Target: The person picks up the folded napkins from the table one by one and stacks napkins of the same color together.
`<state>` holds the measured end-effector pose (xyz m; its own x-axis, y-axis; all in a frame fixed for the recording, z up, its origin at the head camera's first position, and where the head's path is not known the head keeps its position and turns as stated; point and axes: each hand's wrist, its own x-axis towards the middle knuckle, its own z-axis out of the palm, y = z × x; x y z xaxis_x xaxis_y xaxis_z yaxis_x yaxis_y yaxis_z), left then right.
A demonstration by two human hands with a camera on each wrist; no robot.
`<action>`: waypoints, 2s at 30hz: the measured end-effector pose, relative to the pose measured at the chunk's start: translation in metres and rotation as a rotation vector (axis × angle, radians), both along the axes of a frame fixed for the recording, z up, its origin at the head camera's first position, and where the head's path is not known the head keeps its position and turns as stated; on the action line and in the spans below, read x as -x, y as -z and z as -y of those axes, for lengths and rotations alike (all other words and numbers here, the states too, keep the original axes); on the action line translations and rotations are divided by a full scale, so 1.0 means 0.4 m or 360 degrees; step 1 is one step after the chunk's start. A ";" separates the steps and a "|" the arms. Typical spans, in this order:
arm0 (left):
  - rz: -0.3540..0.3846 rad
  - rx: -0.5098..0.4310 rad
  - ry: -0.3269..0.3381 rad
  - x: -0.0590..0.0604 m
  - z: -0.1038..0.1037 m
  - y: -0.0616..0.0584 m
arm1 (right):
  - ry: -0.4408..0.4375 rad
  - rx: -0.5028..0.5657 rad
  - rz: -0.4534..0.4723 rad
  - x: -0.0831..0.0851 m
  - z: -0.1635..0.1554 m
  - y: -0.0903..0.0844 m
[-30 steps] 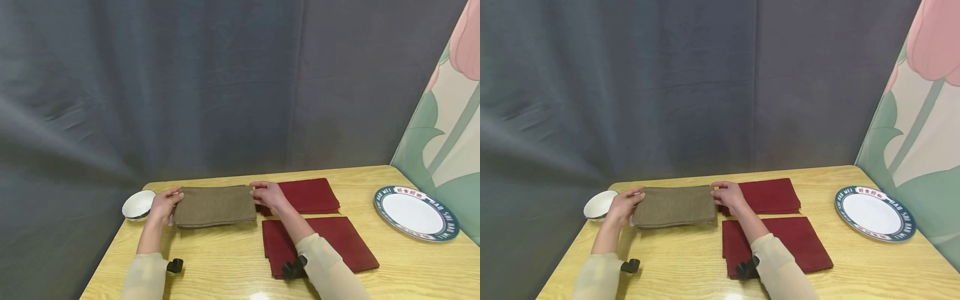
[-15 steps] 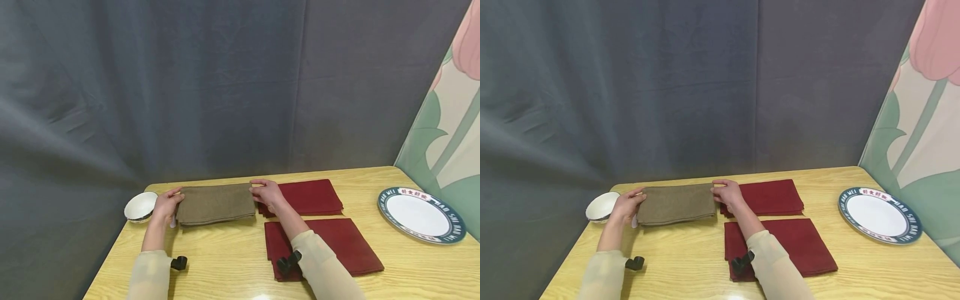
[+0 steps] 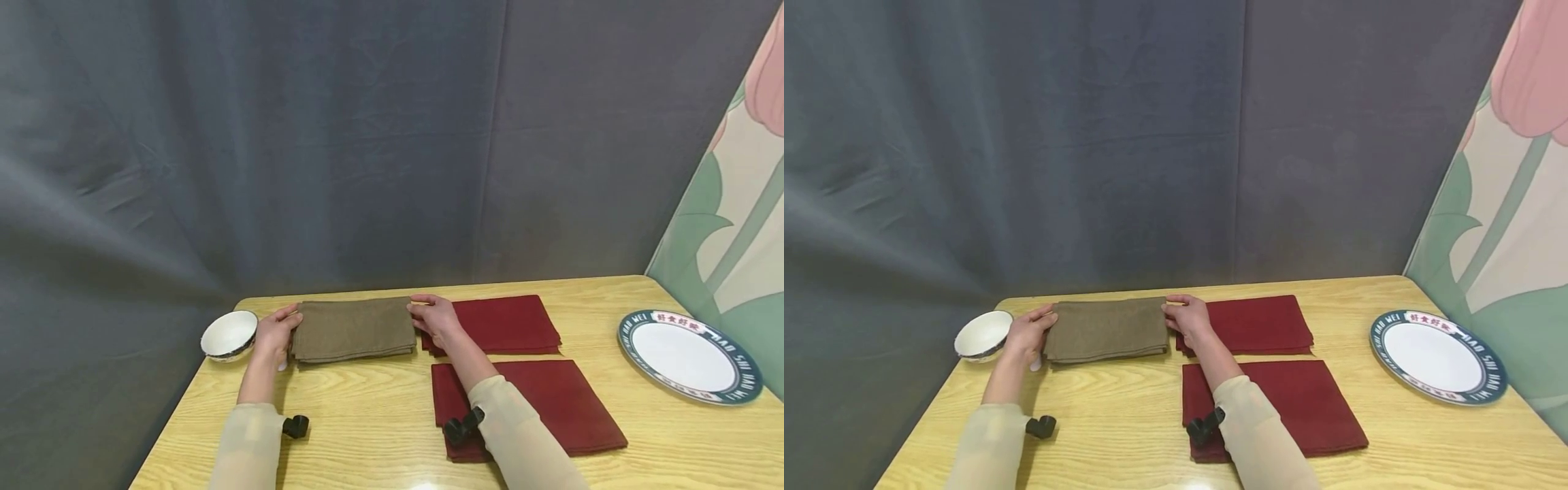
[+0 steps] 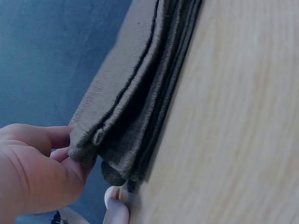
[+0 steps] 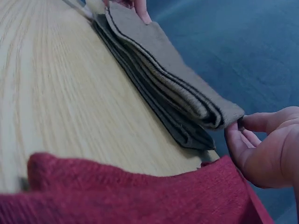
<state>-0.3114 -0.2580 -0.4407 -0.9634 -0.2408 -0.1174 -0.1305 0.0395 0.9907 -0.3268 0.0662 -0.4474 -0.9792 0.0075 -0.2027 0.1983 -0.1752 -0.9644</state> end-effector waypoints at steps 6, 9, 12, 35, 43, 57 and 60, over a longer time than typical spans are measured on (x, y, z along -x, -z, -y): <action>-0.0007 -0.0065 0.0026 -0.003 0.001 -0.002 | -0.0075 -0.0008 0.0000 -0.004 -0.003 0.005; 0.0001 -0.0073 0.0044 -0.007 0.002 -0.007 | -0.0114 -0.0018 0.0003 -0.009 -0.006 0.002; 0.0014 -0.0071 0.0064 -0.014 0.002 -0.012 | -0.0130 -0.0004 0.0016 -0.013 -0.013 -0.001; -0.0165 -0.0164 0.0142 -0.041 -0.092 -0.073 | -0.0188 0.0050 0.0033 -0.052 -0.074 -0.033; -0.0107 -0.0142 0.0340 -0.066 -0.146 -0.073 | -0.0220 -0.0055 0.0003 -0.095 -0.108 -0.030; -0.0055 -0.0187 0.0785 -0.122 -0.275 -0.044 | -0.0276 -0.0166 -0.0034 -0.152 -0.176 -0.033; -0.0036 -0.0144 0.0867 -0.137 -0.303 -0.030 | -0.0283 -0.0174 -0.0034 -0.168 -0.190 -0.035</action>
<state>-0.2567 -0.1369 -0.4288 -0.9484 0.3034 -0.0920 -0.0935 0.0096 0.9956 -0.2596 0.1423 -0.4333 -0.9711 -0.1447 -0.1895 0.1962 -0.0332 -0.9800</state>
